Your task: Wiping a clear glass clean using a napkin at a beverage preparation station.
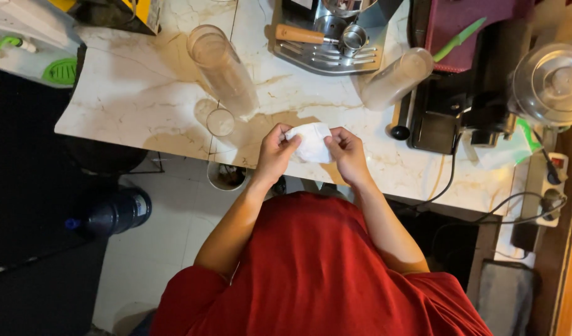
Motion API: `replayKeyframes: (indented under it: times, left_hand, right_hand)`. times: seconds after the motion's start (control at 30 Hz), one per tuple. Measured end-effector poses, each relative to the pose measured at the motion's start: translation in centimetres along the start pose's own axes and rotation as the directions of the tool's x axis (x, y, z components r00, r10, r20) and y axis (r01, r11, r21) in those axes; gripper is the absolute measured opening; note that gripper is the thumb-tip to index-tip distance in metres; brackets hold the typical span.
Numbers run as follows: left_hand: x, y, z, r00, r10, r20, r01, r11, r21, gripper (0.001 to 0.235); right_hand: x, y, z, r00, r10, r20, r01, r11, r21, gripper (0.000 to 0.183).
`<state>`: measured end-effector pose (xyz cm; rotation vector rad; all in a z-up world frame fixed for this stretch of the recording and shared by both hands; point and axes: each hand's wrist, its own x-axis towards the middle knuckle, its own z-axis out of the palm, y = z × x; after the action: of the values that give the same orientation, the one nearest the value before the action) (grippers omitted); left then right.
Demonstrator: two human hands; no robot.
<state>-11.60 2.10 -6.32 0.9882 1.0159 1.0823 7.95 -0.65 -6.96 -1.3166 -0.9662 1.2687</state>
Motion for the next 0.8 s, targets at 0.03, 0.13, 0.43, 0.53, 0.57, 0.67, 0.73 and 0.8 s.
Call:
replayKeyframes:
  times: [0.03, 0.13, 0.43, 0.53, 0.57, 0.67, 0.73, 0.8]
  left_hand:
    - [-0.1, 0.6, 0.1, 1.0, -0.001, -0.014, 0.001, 1.0, -0.001, 0.018]
    - [-0.1, 2.1, 0.5, 0.994, -0.016, 0.112, 0.022, 0.998, -0.055, 0.047]
    - [-1.1, 4.6, 3.6, 0.989, 0.109, -0.098, -0.113, 0.993, -0.036, 0.039]
    - [-1.6, 4.3, 4.7, 0.976, 0.066, -0.209, -0.071, 0.997, -0.013, 0.031]
    - [-1.6, 3.8, 5.0, 0.972, 0.073, -0.225, -0.076, 0.997, -0.006, 0.031]
    - [-1.8, 1.8, 4.7, 0.951, 0.072, -0.299, -0.062, 0.997, 0.04, 0.02]
    - [-2.2, 1.2, 4.7, 0.93, 0.07, -0.361, -0.045, 0.996, 0.077, 0.009]
    - [-2.8, 1.4, 5.0, 0.917, 0.112, -0.383, -0.067, 0.989, 0.131, 0.01]
  right_hand:
    - [0.2, -0.4, -0.4, 1.0, 0.005, 0.013, -0.005, 1.0, -0.001, 0.008]
    - [0.8, -2.0, -1.0, 0.996, -0.012, 0.085, 0.015, 0.999, -0.037, 0.006]
    - [0.2, -5.9, -1.5, 0.93, -0.167, 0.329, 0.148, 0.985, 0.084, 0.035]
    - [0.4, -4.5, -2.5, 0.898, -0.204, 0.391, 0.208, 0.978, 0.033, 0.017]
    - [0.7, -3.6, -3.0, 0.896, -0.229, 0.38, 0.252, 0.968, -0.012, 0.022]
    - [-0.1, -6.9, -3.4, 0.789, -0.426, 0.443, 0.552, 0.807, -0.209, 0.041]
    - [-0.8, -9.0, -3.5, 0.634, -0.554, 0.54, 0.762, 0.566, -0.316, 0.064]
    - [-1.3, -8.9, -3.4, 0.532, -0.568, 0.628, 0.844, 0.418, -0.336, 0.097]
